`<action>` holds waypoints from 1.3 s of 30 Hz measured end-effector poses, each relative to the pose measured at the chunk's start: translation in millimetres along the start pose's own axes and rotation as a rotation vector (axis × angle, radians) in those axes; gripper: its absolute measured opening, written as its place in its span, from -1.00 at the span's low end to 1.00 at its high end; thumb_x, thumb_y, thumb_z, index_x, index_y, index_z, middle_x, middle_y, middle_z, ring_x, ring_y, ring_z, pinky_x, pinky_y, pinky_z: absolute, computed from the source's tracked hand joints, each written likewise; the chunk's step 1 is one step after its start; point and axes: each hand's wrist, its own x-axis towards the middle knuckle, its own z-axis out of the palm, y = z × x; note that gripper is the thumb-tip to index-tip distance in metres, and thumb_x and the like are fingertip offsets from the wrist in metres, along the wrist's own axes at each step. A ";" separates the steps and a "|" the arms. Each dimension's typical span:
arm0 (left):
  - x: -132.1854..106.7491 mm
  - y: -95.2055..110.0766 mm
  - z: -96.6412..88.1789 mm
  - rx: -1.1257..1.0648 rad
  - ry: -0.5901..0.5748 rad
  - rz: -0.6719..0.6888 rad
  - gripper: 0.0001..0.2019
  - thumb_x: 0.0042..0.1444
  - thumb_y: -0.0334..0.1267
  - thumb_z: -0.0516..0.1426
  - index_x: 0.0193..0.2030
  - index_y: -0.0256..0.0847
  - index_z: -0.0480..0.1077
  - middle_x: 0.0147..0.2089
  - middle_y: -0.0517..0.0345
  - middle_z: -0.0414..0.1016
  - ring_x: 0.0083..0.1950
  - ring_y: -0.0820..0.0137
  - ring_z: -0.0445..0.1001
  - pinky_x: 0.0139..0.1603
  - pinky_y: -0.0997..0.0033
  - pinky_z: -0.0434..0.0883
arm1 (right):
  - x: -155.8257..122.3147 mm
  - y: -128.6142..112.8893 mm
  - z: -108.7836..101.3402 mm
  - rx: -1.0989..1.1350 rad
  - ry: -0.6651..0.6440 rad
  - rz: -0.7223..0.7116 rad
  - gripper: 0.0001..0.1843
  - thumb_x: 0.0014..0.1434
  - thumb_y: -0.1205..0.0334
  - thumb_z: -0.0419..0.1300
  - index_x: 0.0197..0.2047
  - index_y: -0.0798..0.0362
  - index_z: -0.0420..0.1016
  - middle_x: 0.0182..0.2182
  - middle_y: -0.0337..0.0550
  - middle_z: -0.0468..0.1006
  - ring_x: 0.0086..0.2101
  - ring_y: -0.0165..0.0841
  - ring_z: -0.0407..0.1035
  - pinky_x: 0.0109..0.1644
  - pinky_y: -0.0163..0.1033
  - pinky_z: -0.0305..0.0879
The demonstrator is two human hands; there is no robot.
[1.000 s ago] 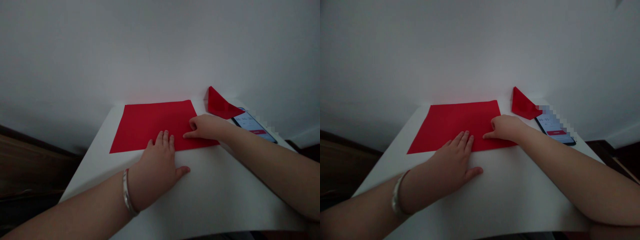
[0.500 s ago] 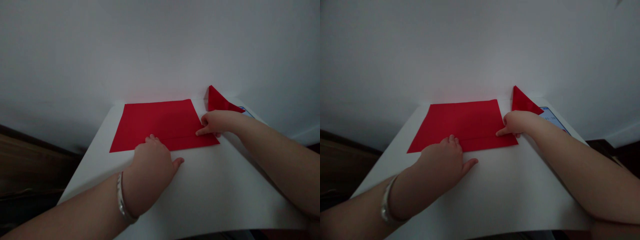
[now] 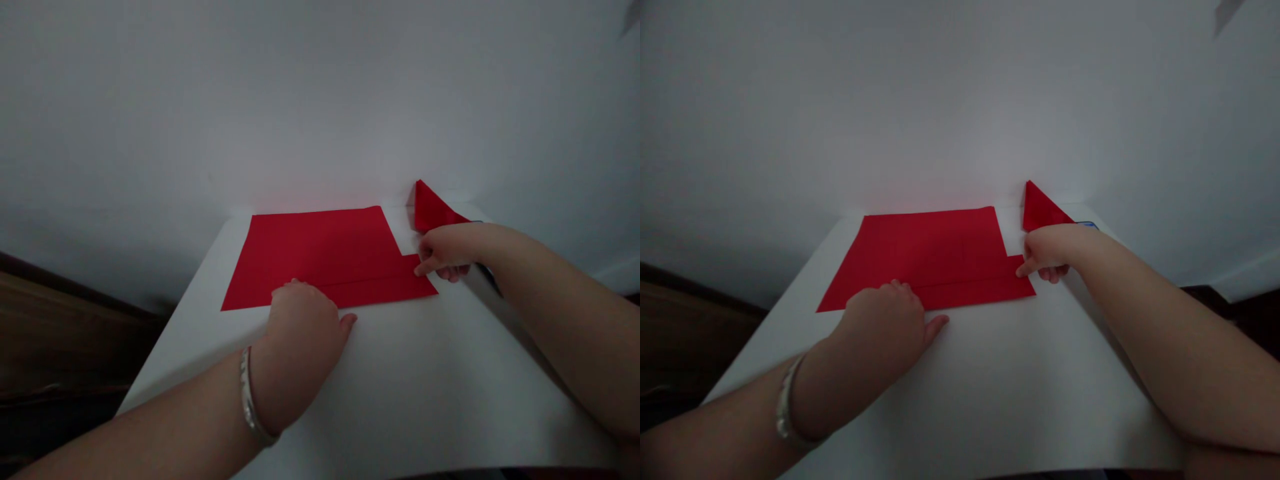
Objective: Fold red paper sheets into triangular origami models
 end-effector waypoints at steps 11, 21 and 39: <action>-3.0 0.1 0.7 0.070 -0.037 0.047 -0.66 0.19 -0.25 0.01 -0.31 -0.38 0.58 -0.32 -0.36 0.54 -0.31 -0.06 0.54 -0.37 -0.07 0.42 | 2.4 5.1 -1.7 0.066 -0.061 -0.046 -0.73 0.14 0.13 0.19 -0.52 0.06 0.32 -0.61 -0.23 0.46 -0.54 -0.38 0.42 -0.44 -0.25 0.41; -2.7 -4.5 -2.9 0.096 -0.101 0.088 -0.73 -0.03 -0.57 0.06 -0.42 -0.32 0.59 -0.41 -0.21 0.56 -0.36 0.01 0.55 -0.47 0.12 0.43 | 2.9 9.7 -2.4 0.109 -0.087 -0.085 -0.79 0.12 0.25 0.19 -0.51 0.05 0.29 -0.63 -0.26 0.46 -0.56 -0.41 0.42 -0.46 -0.28 0.40; 61.4 -26.6 55.2 -0.369 0.343 0.118 -0.35 0.27 -0.02 -0.05 0.37 -0.42 -0.01 0.35 -0.21 0.14 0.36 0.10 0.10 0.35 0.05 0.05 | 6.6 6.0 -3.6 0.058 0.120 -0.163 -0.70 0.07 -0.03 0.21 -0.41 0.03 0.33 -0.52 -0.19 0.51 -0.49 -0.35 0.43 -0.47 -0.28 0.35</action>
